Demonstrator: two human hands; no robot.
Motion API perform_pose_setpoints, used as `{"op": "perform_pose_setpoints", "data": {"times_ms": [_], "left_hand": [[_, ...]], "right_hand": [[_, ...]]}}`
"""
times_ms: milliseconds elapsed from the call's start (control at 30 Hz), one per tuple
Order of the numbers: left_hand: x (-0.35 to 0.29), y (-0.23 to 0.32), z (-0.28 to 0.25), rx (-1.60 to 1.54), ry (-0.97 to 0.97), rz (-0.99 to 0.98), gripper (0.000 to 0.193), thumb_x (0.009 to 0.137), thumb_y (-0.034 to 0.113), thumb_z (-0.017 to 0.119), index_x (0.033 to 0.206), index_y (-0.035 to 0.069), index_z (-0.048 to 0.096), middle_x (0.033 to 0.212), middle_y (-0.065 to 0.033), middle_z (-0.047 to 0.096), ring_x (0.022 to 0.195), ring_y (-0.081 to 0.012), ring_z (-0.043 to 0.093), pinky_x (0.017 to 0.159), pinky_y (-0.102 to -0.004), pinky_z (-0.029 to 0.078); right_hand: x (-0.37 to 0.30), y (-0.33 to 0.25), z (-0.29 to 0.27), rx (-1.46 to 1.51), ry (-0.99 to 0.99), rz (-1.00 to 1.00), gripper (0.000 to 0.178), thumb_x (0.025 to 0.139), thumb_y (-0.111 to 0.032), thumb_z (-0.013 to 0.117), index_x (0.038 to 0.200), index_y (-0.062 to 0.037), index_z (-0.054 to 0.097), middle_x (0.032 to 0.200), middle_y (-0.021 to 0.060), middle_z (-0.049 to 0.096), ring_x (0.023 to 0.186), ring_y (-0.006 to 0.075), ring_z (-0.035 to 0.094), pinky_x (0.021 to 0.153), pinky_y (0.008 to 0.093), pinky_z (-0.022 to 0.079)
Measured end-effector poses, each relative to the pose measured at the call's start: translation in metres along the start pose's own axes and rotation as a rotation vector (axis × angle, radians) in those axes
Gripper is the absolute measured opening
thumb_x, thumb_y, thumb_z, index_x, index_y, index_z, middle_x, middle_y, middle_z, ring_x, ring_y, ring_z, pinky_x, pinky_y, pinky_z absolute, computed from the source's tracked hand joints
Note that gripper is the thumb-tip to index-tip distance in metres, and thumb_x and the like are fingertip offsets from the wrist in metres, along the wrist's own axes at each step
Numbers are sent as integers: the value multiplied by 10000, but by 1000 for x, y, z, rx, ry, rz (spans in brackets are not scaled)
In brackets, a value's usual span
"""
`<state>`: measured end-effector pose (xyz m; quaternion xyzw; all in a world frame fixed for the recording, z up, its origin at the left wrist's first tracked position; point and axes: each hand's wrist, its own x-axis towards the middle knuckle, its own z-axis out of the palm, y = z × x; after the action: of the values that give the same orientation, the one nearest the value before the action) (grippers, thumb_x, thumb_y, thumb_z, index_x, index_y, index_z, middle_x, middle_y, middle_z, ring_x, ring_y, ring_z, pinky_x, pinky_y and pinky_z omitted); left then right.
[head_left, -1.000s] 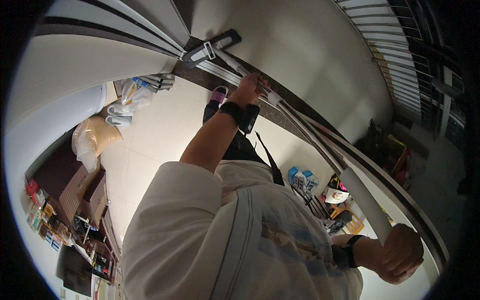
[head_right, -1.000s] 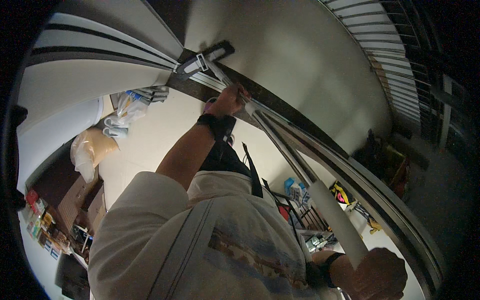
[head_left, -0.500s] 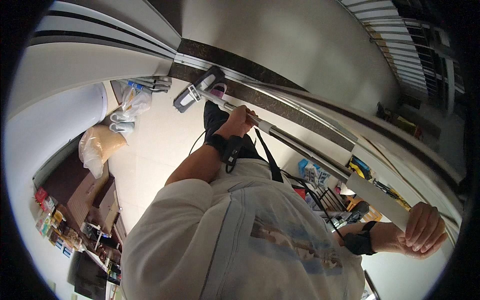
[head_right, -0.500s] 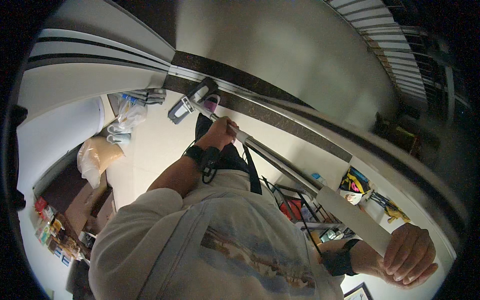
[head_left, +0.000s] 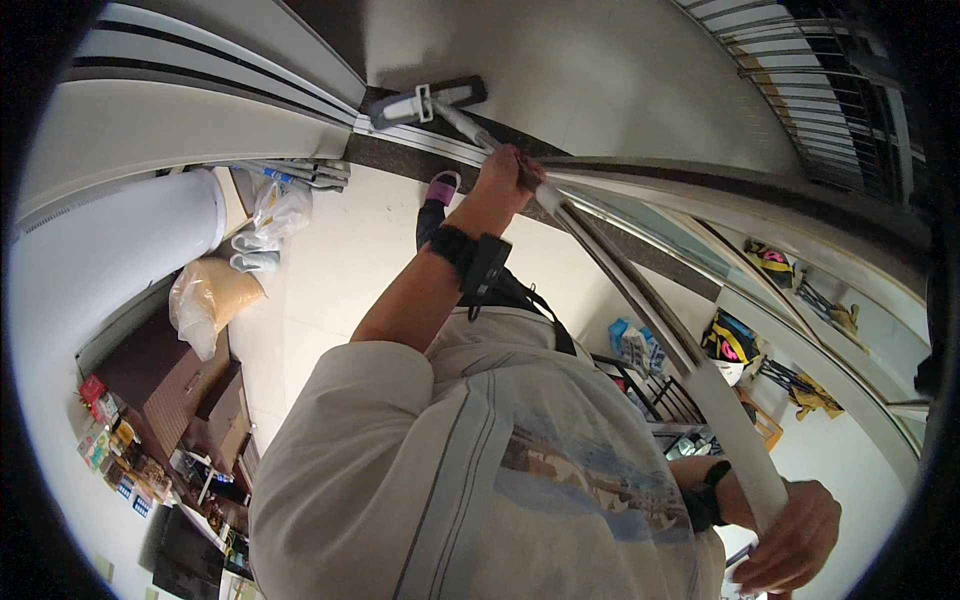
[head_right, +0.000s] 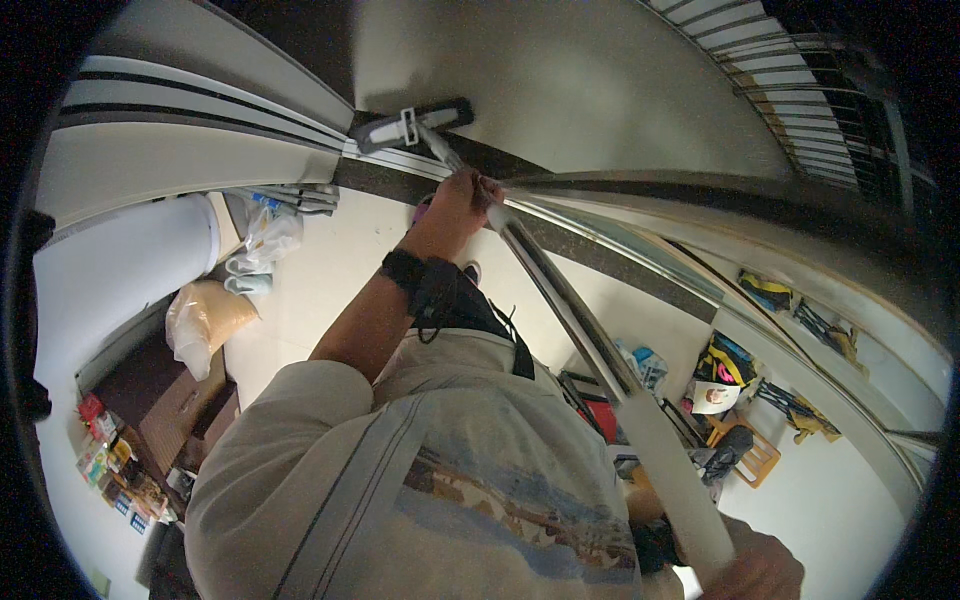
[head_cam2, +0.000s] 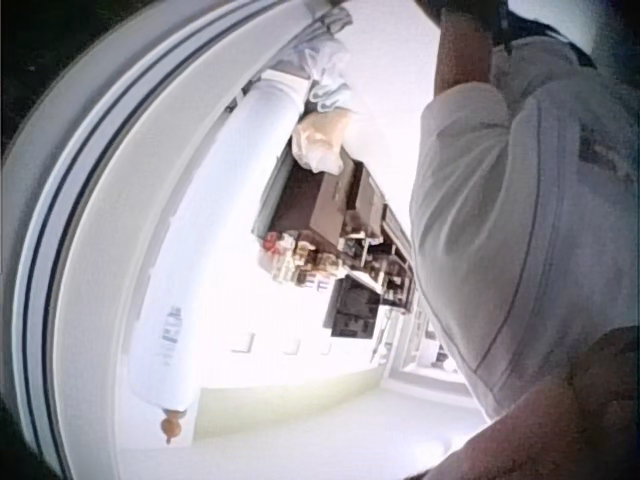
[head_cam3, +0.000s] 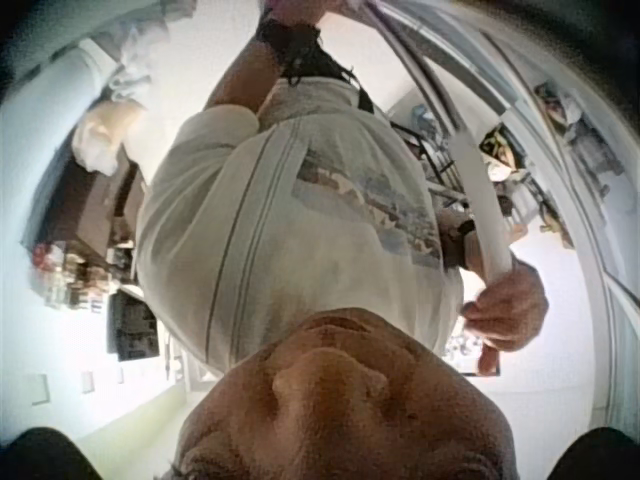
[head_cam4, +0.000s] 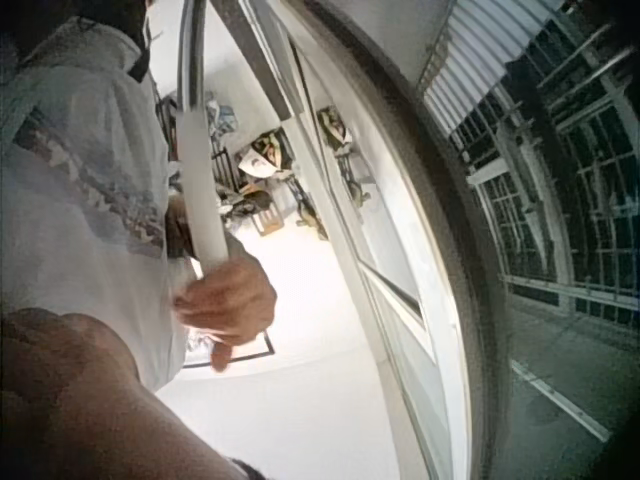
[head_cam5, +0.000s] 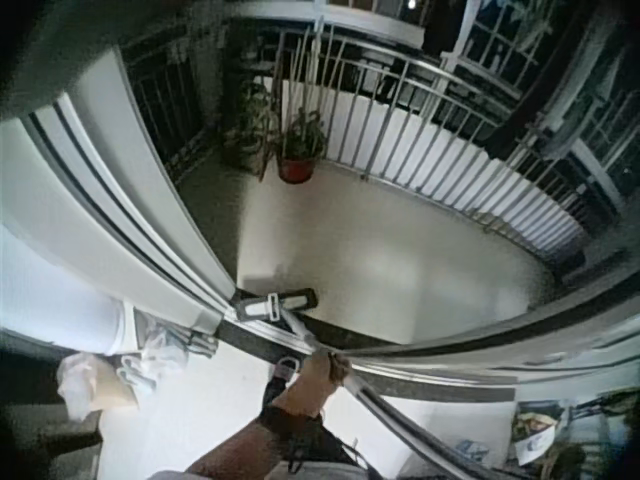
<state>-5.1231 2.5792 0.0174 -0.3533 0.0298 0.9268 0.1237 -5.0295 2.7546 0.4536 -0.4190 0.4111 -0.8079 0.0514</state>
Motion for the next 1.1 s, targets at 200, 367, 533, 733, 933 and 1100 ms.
{"op": "perform_pose_setpoints", "data": {"times_ms": [200,367,533,733,933,1100], "left_hand": [[68,45,15,662,-279,367,119,790,79,554,724,21,472,684,-71,494,640,-222,528,582,-363,456],[63,63,22,498,-169,129,89,846,65,481,760,41,476,695,-56,512,636,-203,550,603,-331,494],[15,57,44,311,175,-284,121,875,37,396,762,25,440,669,-86,501,600,-202,546,622,-372,536],[-29,55,80,151,151,-563,118,854,36,411,746,3,445,702,-129,534,653,-243,575,710,-425,544],[-22,63,112,260,102,-524,158,861,92,413,727,17,450,675,-106,508,629,-235,543,620,-388,516],[37,68,133,292,49,-402,153,888,140,396,773,39,401,684,-114,478,617,-239,510,505,-391,452]], "right_hand": [[21,85,-18,-677,143,237,368,856,-263,415,502,-184,357,421,-39,359,350,100,312,375,236,271],[37,78,-20,-1298,569,-9,359,870,-312,307,683,-73,500,593,71,499,492,151,458,514,337,388],[61,52,-2,-1472,739,-184,286,863,-259,459,924,0,565,632,51,578,596,107,601,600,213,508],[87,2,21,-942,796,70,312,807,-226,507,502,-188,455,436,-45,484,448,51,538,616,185,496],[87,24,51,-1037,981,-191,397,826,-236,517,464,-214,356,376,-97,354,359,4,403,495,106,371],[113,76,50,-962,713,-46,387,844,-346,526,496,-207,431,434,-108,439,406,-30,421,507,145,328]]}}
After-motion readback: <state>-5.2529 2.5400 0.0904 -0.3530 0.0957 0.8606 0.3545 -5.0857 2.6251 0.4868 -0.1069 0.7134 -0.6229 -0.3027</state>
